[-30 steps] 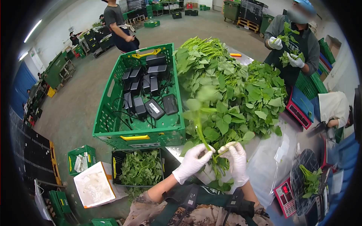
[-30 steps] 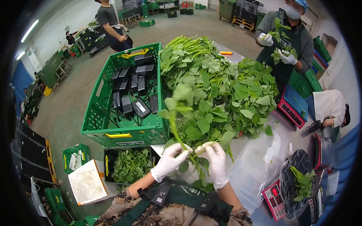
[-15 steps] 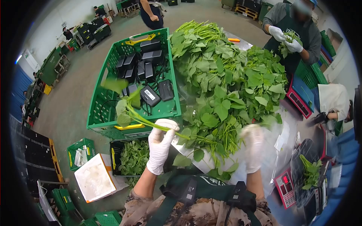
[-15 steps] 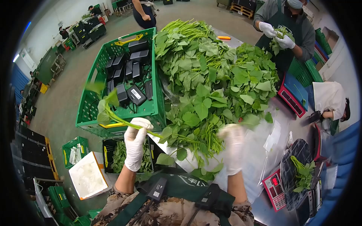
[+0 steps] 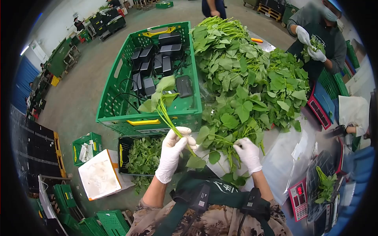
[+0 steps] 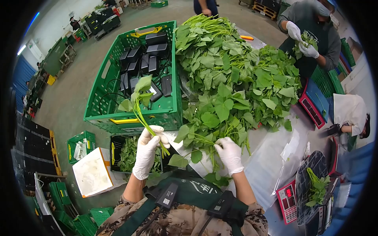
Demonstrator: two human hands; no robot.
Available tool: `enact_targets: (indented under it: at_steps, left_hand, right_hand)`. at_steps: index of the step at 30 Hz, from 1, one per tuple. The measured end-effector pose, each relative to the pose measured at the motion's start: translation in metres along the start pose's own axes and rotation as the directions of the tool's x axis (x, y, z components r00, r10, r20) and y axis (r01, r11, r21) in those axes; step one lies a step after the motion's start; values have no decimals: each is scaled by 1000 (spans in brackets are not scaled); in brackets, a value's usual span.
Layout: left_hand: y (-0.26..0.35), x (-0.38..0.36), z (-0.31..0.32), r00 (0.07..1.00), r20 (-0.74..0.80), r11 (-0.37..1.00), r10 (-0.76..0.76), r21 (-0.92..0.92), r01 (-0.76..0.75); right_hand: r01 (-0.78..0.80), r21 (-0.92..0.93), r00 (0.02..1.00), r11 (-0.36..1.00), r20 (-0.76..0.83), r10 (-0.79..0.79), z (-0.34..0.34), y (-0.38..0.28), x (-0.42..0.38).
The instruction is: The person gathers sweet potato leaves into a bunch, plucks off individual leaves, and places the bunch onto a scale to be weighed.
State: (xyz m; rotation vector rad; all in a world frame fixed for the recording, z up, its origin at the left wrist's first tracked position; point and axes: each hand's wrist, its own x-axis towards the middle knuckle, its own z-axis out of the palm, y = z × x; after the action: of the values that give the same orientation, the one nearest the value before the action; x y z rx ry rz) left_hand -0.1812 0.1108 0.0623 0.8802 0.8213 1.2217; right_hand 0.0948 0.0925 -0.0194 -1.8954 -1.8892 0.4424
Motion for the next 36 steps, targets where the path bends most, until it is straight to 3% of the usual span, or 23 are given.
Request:
enact_targets:
  at_steps: [4, 6, 7, 11, 15, 19, 22, 27, 30, 32, 35, 36]
  left_hand:
    - [-11, 3, 5, 994, 87, 971, -60, -227, 78]
    - [-20, 6, 7, 982, 172, 934, -73, -334, 127]
    - [-20, 5, 12, 978, 177, 911, -114, -374, 174]
    - [-30, 2, 28, 946, 246, 866, -213, -400, 299]
    - [-36, 7, 47, 947, 212, 891, -240, -339, 301]
    - [-37, 14, 70, 949, 179, 944, -259, -160, 288]
    - [-42, 20, 90, 947, 213, 962, -239, -78, 260]
    - [-56, 24, 100, 961, 177, 961, -214, -138, 240]
    - [-60, 32, 86, 957, 153, 963, -247, -69, 260]
    - [-51, 37, 80, 962, 157, 947, -222, -202, 251]
    - [-50, 40, 70, 963, 144, 941, -229, -221, 256]
    - [-49, 39, 73, 966, 127, 942, -227, -222, 250]
  right_hand:
    - [-130, 329, 988, 936, -34, 149, -35, -10, 5]
    - [-143, 564, 979, 813, -42, 201, -34, 3, 8]
    - [-202, 730, 966, 652, 40, 254, -38, 6, 9]
    - [-179, 942, 967, 282, 115, 229, -58, -7, 9]
    - [-94, 985, 982, 145, 68, 176, -63, -20, 8]
    - [-37, 949, 988, 314, -12, 154, -67, -40, 4]
    - [-13, 740, 986, 673, -101, 130, -66, -51, -1]
    - [128, 552, 970, 824, -244, 12, -67, -68, -8]
    - [171, 466, 966, 868, -251, -56, -69, -69, -11]
    - [159, 315, 979, 936, -175, -108, -65, -58, -14]
    - [223, -14, 974, 975, -34, -223, -55, -31, -16]
    - [175, 150, 984, 973, -41, -171, -56, -36, -17]
